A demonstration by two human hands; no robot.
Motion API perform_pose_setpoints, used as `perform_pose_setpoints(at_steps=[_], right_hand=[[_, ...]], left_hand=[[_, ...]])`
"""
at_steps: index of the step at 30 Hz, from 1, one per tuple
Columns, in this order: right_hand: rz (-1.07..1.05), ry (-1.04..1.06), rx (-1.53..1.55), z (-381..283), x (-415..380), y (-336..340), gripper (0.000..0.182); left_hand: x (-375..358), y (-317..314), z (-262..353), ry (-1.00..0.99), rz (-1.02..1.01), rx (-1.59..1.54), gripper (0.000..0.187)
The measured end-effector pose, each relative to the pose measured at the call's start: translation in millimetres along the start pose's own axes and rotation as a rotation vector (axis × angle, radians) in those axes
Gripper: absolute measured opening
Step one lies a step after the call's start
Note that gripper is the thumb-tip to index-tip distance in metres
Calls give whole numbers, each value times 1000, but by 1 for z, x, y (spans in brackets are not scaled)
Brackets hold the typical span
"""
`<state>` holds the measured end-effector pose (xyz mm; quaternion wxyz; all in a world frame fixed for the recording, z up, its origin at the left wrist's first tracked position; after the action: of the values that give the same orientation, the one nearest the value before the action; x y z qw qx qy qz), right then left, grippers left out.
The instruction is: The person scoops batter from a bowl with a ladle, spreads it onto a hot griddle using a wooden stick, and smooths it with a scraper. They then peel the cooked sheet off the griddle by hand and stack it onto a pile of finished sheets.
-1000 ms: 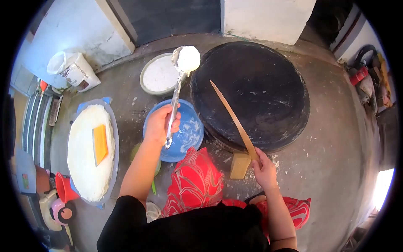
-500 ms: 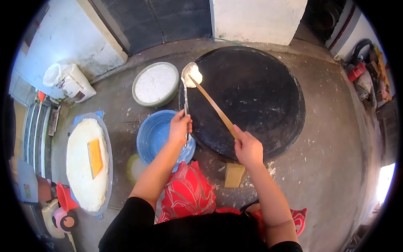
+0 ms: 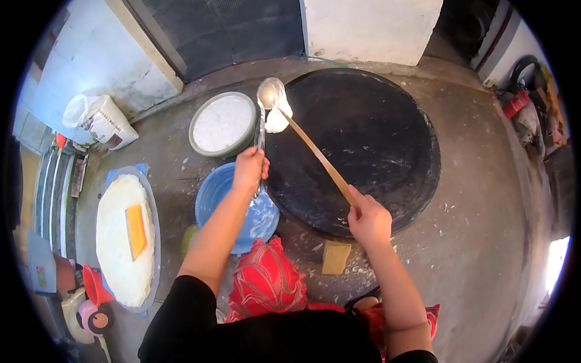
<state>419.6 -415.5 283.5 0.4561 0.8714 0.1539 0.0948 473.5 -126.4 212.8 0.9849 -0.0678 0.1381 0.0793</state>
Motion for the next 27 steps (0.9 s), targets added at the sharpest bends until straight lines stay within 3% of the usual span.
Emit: perform_pose_setpoints(at_steps=[3,5,6,8,13,15,17,18,21,23,25,27], right_hand=[[30,112,-197,2,-9,-3,47],[31,203,-324,-1,-7,-15,50],[15,273,-393,-5,-4,-23,54],[-14,379,-511,-12,3,-38,55],[33,339,-689,-9,57,-39,53],[15,187,-521,-8,77,-28,50],[-15,-2,95,13,81,-24,44],[-139,-69,412,26,80,-42,41],[-136,133,-131,-7,66,-55,44],[-47,145,-487,-4,86,-50,47],[25,120,-430,-1,101,-35,44],[-21,39,-24,12,97,-40,40]], left_hand=[[2,-1,30,7,-63,-212,21],[1,-18,38,95,-273,-712,28],[-1,-14,42,95,-272,-712,28],[-16,-45,69,155,-717,-1365,33],[-47,-44,91,143,-828,-1602,36],[-63,-37,88,121,-889,-1543,36],[-81,-23,68,132,-805,-1546,37],[-89,-13,56,136,-719,-1546,37],[-115,2,18,164,-588,-1518,36],[-125,18,-18,198,-346,-1525,35],[-140,26,-43,228,-252,-1553,35],[-156,40,-68,257,-163,-1571,34]])
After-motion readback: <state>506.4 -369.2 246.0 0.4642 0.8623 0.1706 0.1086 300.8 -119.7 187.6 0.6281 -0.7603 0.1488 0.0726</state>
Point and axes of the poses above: each hand's wrist, its own x-axis towards the middle knuckle, its own y-axis out of the back of the hand, z = x × y, the point moved 9 cm from there along x, towards the middle knuckle, and after that the axes turned 13 degrees about -z, right-handed, at the moved point
